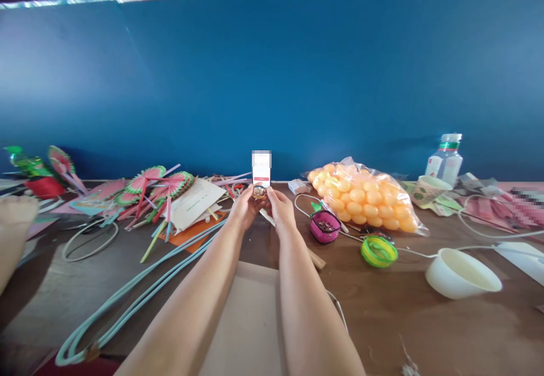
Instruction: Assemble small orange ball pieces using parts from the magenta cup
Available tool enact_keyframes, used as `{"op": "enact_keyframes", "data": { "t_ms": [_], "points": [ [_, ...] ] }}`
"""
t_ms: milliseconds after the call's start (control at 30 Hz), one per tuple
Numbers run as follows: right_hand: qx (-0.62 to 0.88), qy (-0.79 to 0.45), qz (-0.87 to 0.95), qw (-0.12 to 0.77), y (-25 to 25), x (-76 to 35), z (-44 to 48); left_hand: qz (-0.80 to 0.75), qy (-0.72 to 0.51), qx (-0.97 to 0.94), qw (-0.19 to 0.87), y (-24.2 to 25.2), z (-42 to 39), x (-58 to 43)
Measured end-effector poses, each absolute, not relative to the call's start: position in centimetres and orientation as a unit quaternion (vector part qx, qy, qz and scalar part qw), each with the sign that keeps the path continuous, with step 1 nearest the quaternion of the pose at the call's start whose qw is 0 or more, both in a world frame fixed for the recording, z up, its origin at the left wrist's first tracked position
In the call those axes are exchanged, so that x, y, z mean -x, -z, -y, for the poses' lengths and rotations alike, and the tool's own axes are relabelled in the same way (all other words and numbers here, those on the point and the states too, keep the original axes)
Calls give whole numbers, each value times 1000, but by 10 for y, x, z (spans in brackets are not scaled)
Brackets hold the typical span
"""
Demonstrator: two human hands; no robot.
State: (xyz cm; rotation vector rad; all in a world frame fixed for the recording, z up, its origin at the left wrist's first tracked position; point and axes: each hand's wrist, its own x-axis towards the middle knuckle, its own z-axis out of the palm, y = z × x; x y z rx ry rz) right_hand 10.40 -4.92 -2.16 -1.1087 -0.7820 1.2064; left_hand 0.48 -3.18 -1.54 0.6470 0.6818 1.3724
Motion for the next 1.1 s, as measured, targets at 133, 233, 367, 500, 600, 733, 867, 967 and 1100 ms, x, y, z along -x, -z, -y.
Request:
{"op": "enact_keyframes", "data": {
  "t_ms": [133,233,367,500,600,733,867,967,1100],
  "points": [
    [479,-530,340,611,22,-103,49,-303,-612,-267,679,16,30,-4],
    [477,-529,344,612,23,-103,49,-306,-611,-262,681,17,29,-4],
    [480,-527,345,611,24,-102,49,-305,-614,-258,680,17,31,-4],
    [497,-505,378,595,26,-104,47,-315,-618,-255,674,15,31,-4],
    [603,-381,460,529,30,-109,47,-334,-630,-224,664,14,29,-3],
    [758,-199,555,278,37,-112,49,-367,-647,-131,655,14,24,1],
    [758,-173,605,172,44,-109,50,-368,-650,-97,658,14,21,3],
    [755,-153,612,178,44,-106,51,-366,-654,-93,655,14,21,4],
    [764,-71,580,274,30,-105,56,-365,-668,-95,641,16,20,6]
  ]
}}
